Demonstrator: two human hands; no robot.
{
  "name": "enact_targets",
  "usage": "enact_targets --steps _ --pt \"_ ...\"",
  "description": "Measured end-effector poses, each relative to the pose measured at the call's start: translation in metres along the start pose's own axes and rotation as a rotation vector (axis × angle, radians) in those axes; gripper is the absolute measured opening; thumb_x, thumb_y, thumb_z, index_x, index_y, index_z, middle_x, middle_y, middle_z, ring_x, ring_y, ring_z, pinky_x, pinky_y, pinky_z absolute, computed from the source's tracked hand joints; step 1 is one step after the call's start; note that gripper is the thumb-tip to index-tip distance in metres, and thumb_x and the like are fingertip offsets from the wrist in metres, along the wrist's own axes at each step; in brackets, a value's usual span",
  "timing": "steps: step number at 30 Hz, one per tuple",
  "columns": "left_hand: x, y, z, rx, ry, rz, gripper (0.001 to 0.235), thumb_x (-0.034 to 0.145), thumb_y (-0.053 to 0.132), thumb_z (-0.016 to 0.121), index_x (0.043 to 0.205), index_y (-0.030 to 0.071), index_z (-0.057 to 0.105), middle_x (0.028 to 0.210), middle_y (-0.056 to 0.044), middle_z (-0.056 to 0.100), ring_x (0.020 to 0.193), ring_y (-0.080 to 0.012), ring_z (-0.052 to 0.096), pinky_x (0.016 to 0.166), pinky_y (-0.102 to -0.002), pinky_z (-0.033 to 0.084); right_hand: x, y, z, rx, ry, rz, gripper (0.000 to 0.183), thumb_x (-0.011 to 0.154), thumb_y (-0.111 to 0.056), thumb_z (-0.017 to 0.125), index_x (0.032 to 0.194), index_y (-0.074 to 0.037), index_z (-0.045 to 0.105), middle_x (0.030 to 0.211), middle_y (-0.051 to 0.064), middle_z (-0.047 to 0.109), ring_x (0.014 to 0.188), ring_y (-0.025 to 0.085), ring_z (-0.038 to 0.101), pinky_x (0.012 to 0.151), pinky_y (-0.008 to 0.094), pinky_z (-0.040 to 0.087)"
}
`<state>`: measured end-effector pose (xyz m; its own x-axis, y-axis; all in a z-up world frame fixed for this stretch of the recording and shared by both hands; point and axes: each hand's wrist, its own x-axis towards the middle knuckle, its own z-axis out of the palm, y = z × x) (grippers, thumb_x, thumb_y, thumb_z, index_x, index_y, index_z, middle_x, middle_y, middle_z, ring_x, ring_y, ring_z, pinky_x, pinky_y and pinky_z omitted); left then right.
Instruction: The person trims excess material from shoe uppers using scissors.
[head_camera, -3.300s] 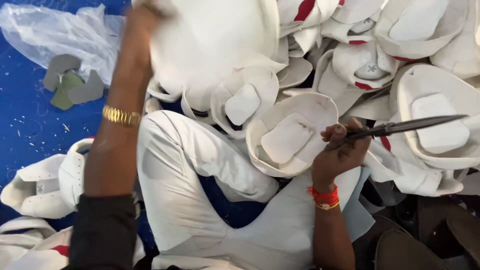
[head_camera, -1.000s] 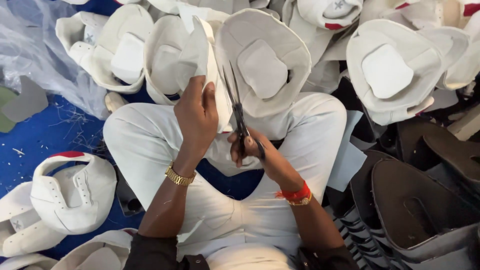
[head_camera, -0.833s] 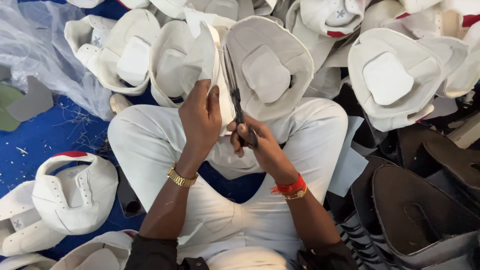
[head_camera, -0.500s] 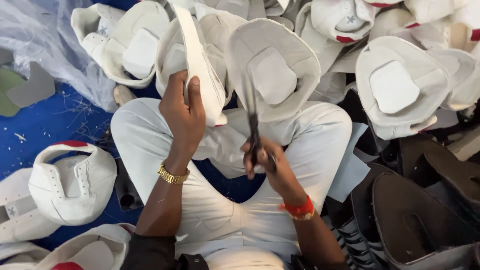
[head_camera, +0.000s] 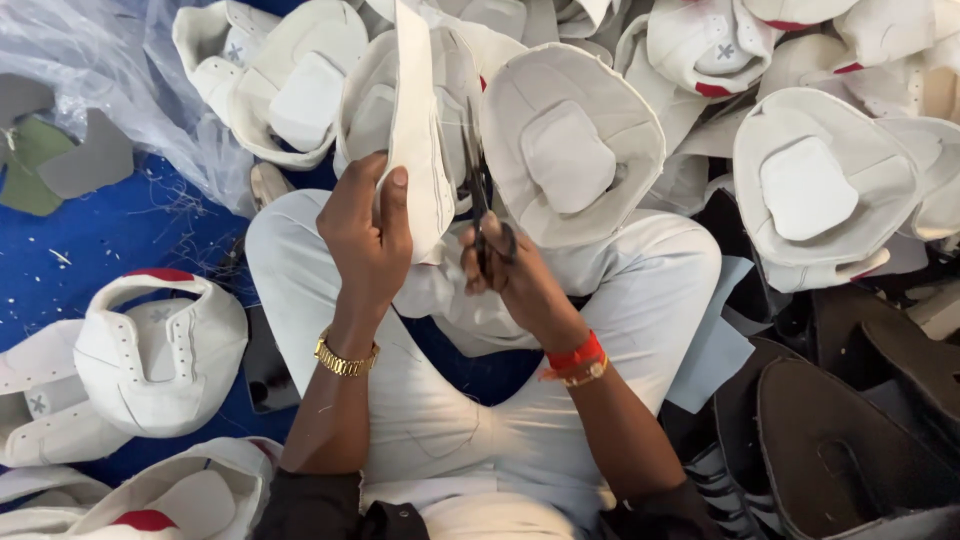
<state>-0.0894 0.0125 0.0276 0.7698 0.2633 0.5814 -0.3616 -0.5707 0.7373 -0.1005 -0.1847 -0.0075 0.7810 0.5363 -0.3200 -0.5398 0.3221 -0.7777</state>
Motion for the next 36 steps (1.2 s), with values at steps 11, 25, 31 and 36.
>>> enact_targets --steps 11,25,31,36 --pt "-0.002 -0.005 -0.002 -0.081 0.099 -0.033 0.015 0.110 0.011 0.063 0.117 -0.001 0.066 0.092 -0.008 0.068 0.063 -0.0114 0.045 0.057 -0.029 0.033 -0.035 0.026 0.003 -0.266 0.064 -0.035 0.050 0.100 -0.053 0.058 0.108 -0.003 0.060 0.077 0.004 0.061 0.066 0.013 0.059 0.063 0.028 0.051" --pt "-0.066 -0.024 -0.031 -0.317 0.421 -0.240 0.015 0.117 0.020 0.059 0.120 0.005 0.060 0.100 -0.002 0.056 0.081 -0.0071 0.047 0.072 -0.026 0.039 -0.033 0.013 0.016 -0.274 0.193 -0.128 0.032 0.102 -0.035 0.062 0.095 -0.005 0.059 0.070 0.004 0.060 0.061 0.012 0.057 0.058 0.027 0.046" --pt "-0.119 0.008 -0.075 -0.937 0.557 -0.727 0.035 0.099 0.012 0.060 0.132 0.011 0.048 0.128 -0.004 0.058 0.120 -0.0167 0.056 0.103 -0.038 0.049 -0.065 0.060 0.008 -0.295 0.124 0.072 0.035 0.101 -0.038 0.063 0.097 -0.003 0.062 0.068 0.005 0.062 0.057 0.013 0.057 0.055 0.026 0.046" --pt "-0.133 0.011 -0.109 -1.058 0.461 -0.884 0.044 0.096 0.010 0.060 0.137 0.008 0.047 0.133 -0.007 0.056 0.127 -0.0203 0.057 0.110 -0.040 0.050 -0.082 0.068 0.002 -0.322 0.106 0.057 0.036 0.098 -0.036 0.067 0.103 0.000 0.063 0.069 0.006 0.062 0.056 0.014 0.056 0.053 0.027 0.046"
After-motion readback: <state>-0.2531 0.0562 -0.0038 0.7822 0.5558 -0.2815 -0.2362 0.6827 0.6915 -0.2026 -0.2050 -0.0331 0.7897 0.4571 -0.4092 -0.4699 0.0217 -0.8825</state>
